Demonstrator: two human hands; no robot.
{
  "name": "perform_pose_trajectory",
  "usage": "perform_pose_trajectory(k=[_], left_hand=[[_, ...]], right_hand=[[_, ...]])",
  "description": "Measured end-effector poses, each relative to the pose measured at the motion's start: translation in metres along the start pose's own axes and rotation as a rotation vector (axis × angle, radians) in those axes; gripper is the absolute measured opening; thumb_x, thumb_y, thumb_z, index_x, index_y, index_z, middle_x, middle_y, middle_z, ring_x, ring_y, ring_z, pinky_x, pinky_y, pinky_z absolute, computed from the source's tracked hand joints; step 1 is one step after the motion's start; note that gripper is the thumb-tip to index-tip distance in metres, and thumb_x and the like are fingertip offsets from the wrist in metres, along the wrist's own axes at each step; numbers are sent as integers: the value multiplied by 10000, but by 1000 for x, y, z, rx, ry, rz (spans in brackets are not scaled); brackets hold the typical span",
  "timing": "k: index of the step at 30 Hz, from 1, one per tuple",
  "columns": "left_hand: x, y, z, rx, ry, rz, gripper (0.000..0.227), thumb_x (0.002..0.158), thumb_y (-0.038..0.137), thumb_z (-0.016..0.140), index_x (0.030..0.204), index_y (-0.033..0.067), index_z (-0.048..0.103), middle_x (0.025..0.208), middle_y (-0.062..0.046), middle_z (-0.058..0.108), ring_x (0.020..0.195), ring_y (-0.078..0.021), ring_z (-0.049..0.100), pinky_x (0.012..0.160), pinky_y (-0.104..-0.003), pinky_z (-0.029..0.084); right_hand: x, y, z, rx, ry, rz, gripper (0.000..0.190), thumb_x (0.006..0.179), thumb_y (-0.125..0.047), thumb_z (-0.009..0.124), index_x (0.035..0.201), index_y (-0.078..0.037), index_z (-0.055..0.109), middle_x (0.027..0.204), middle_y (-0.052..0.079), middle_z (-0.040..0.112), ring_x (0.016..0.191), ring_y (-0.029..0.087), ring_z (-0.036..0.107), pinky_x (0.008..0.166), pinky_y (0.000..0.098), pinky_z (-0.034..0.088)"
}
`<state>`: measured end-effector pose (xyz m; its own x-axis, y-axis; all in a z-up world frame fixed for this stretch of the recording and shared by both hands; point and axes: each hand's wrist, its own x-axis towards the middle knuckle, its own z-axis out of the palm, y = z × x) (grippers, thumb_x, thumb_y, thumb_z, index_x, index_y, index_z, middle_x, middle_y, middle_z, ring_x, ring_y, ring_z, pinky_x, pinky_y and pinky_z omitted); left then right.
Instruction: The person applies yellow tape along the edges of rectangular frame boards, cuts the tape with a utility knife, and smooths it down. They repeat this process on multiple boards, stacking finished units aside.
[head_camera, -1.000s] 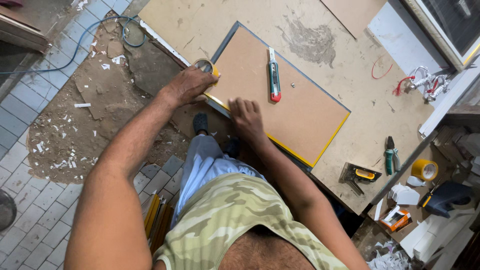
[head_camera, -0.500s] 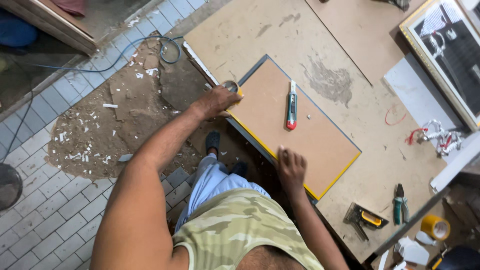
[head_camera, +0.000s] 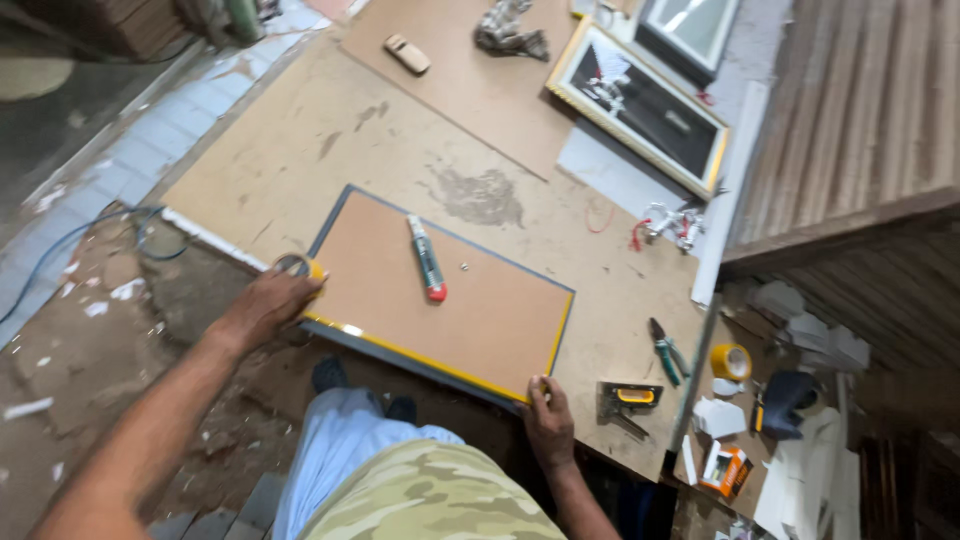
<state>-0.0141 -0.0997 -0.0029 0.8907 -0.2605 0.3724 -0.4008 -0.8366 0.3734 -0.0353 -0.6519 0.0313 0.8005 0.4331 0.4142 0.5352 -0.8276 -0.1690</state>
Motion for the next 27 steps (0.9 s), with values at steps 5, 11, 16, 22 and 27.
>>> perform_pose_trajectory(k=[5,11,16,22,27], left_hand=[[4,-2,-17,-110,-155,-79,310,888,146,597,1198,147,617,1000,-114,705,1009,-338,652,918,-449,499],[2,-11,-24,-217,-228,-88,336,895,112,591,1231,124,600,1040,-134,695,1045,-356,640,950,-447,483],[2,-18,-15,-198,-148,-47,579,710,33,699,1263,101,544,1005,-152,683,1024,-383,636,970,-483,478],[-13,-19,-4,-220,66,88,772,656,10,710,1365,102,421,980,-187,660,983,-437,638,977,-574,479],[-40,-8,7,-267,163,-319,723,747,97,755,1363,145,378,1178,-284,630,1041,-517,619,834,-560,532]], right_hand=[[2,-15,-6,-85,17,-22,557,764,-199,835,1270,-51,653,1268,151,610,1111,338,632,905,437,534],[24,-43,-21,-180,15,-119,572,719,-245,829,1219,-36,647,1214,148,613,1086,365,603,937,519,471],[82,-97,-4,36,-119,-390,498,829,-186,806,1271,-22,647,1225,150,622,1093,331,614,928,457,498],[182,-200,60,124,-172,-705,449,906,-189,663,1326,-34,643,1153,129,596,1031,263,611,880,391,492],[243,-278,94,148,-166,-747,510,850,-241,685,1316,-39,640,1213,138,606,1016,248,597,843,376,465]])
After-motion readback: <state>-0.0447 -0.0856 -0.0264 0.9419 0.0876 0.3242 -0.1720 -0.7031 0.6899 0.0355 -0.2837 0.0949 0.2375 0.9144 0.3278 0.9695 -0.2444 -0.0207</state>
